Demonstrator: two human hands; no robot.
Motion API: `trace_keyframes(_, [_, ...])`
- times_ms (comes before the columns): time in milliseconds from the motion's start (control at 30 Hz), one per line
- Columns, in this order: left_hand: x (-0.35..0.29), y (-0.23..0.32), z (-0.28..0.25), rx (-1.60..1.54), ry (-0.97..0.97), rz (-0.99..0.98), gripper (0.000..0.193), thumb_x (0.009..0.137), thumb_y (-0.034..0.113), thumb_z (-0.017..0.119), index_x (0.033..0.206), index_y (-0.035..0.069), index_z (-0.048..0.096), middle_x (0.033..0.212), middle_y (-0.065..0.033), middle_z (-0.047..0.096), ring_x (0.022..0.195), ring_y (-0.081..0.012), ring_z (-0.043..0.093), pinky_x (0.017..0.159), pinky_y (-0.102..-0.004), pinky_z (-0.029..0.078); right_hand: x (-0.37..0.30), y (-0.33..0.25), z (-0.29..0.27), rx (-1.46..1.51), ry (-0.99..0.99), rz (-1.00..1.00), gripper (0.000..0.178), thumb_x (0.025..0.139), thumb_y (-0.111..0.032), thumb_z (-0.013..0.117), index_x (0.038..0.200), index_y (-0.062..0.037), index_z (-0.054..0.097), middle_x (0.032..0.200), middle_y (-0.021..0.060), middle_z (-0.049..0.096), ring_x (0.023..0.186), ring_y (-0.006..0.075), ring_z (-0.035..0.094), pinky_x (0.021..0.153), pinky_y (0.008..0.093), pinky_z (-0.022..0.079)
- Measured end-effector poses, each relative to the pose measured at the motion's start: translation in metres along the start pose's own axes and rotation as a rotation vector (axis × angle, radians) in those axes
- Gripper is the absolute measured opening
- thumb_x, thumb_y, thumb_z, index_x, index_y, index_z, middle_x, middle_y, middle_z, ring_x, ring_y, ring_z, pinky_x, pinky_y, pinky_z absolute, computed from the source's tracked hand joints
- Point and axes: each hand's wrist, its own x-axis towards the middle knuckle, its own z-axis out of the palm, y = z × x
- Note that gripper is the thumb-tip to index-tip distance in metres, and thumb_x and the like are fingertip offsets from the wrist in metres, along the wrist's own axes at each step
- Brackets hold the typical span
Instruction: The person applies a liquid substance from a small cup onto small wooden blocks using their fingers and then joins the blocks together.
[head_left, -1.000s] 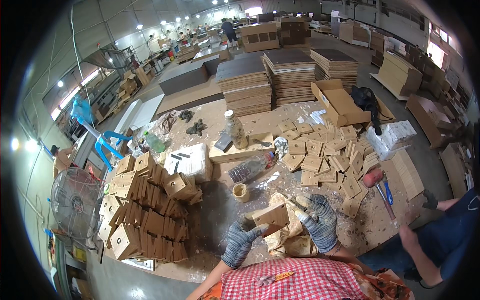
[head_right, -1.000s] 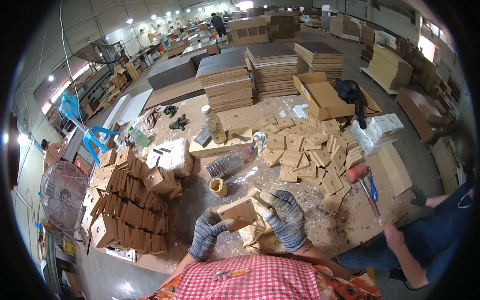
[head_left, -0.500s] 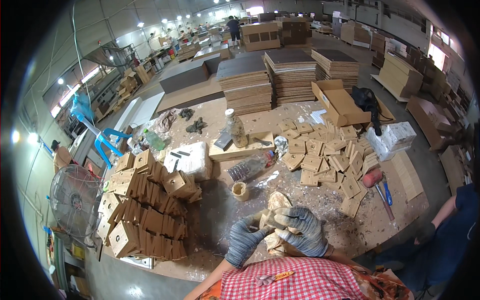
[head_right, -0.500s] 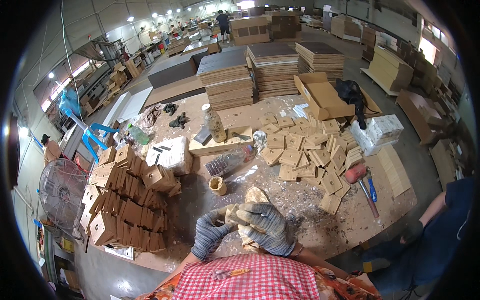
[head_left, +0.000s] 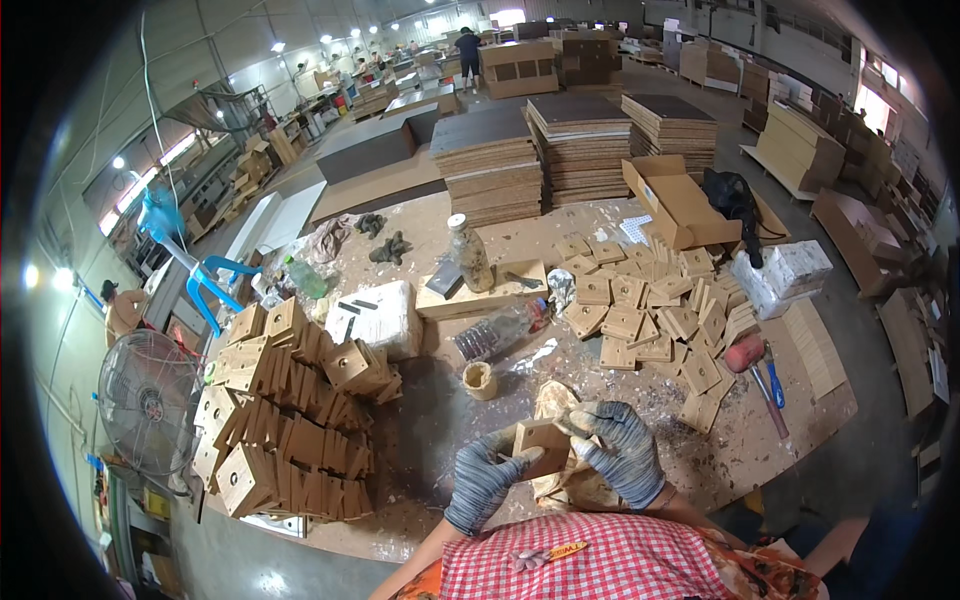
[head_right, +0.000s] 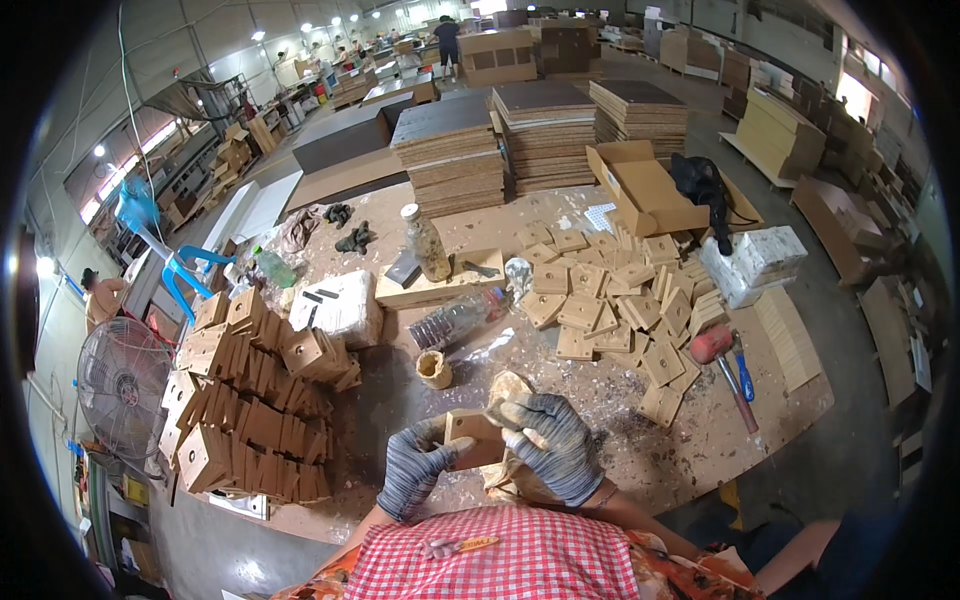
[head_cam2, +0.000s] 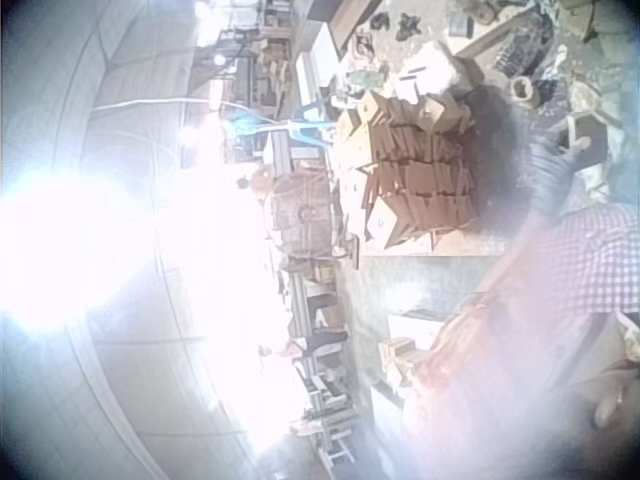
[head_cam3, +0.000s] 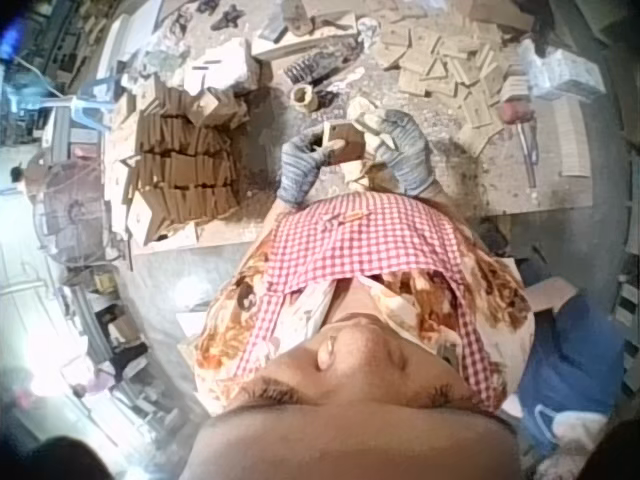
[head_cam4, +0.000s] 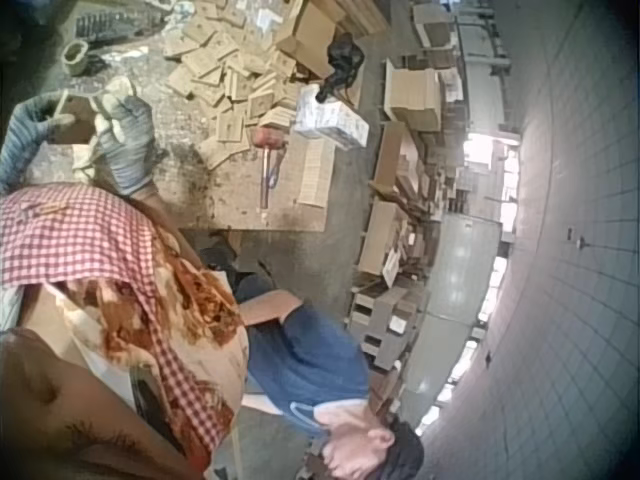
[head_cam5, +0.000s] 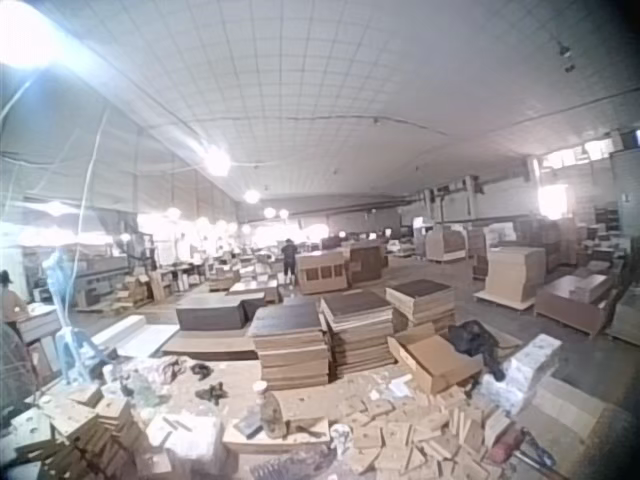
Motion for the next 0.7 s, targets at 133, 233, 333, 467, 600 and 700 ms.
trace_keyframes(133, [0.000, 0.008, -0.007, -0.072, 0.002, -0.084, 0.042, 0.080, 0.019, 0.073, 0.115, -0.002, 0.062, 0.092, -0.0074, 0.068, 0.078, -0.0092, 0.062, 0.067, -0.0250, 0.053, -0.001, 0.013, -0.012, 0.034, 0.071, 0.137, 0.027, 0.078, -0.012, 0.069, 0.103, -0.0035, 0.067, 0.108, 0.0088, 0.061, 0.101, 0.0223, 0.056, 0.089, 0.0307, 0.047])
trace_keyframes(233, [-0.001, 0.015, -0.011, -0.216, -0.041, -0.078, 0.042, 0.081, 0.025, 0.073, 0.111, -0.003, 0.063, 0.094, -0.0076, 0.068, 0.078, -0.0091, 0.061, 0.065, -0.0247, 0.051, -0.002, 0.018, -0.021, -0.338, -0.016, 0.027, 0.027, 0.078, -0.012, 0.068, 0.104, -0.0028, 0.067, 0.107, 0.0100, 0.061, 0.102, 0.0219, 0.056, 0.091, 0.0306, 0.046])
trace_keyframes(333, [0.002, 0.017, -0.014, -0.155, -0.007, -0.121, 0.041, 0.079, 0.027, 0.071, 0.107, -0.002, 0.065, 0.090, -0.0071, 0.068, 0.077, -0.0099, 0.061, 0.066, -0.0236, 0.048, -0.004, 0.020, -0.023, 0.066, 0.097, 0.208, 0.028, 0.077, -0.004, 0.068, 0.105, -0.0004, 0.065, 0.108, 0.0093, 0.061, 0.104, 0.0209, 0.056, 0.090, 0.0298, 0.046])
trace_keyframes(467, [0.007, 0.009, -0.016, -0.139, -0.024, -0.125, 0.042, 0.081, 0.025, 0.070, 0.111, -0.003, 0.061, 0.096, -0.0074, 0.067, 0.082, -0.0113, 0.061, 0.069, -0.0245, 0.049, -0.004, 0.022, -0.020, 0.042, 0.093, 0.171, 0.030, 0.077, -0.001, 0.069, 0.106, 0.0007, 0.064, 0.108, 0.0090, 0.061, 0.102, 0.0187, 0.057, 0.087, 0.0287, 0.048])
trace_keyframes(600, [0.015, -0.008, -0.012, -0.482, -0.035, -0.111, 0.049, 0.086, 0.018, 0.065, 0.126, -0.004, 0.047, 0.112, -0.0109, 0.060, 0.098, -0.0168, 0.061, 0.083, -0.0290, 0.051, -0.003, 0.019, -0.016, 0.119, 0.118, 0.181, 0.033, 0.077, -0.002, 0.070, 0.109, 0.0005, 0.063, 0.106, 0.0100, 0.063, 0.099, 0.0166, 0.059, 0.084, 0.0277, 0.049])
trace_keyframes(700, [0.019, -0.024, -0.014, -0.770, -0.049, -0.245, 0.053, 0.087, 0.024, 0.065, 0.129, -0.002, 0.044, 0.113, -0.0112, 0.060, 0.101, -0.0198, 0.061, 0.084, -0.0328, 0.052, -0.003, 0.014, -0.018, 0.164, 0.128, 0.207, 0.032, 0.077, -0.002, 0.071, 0.108, -0.0001, 0.063, 0.105, 0.0096, 0.063, 0.098, 0.0160, 0.060, 0.084, 0.0270, 0.049])
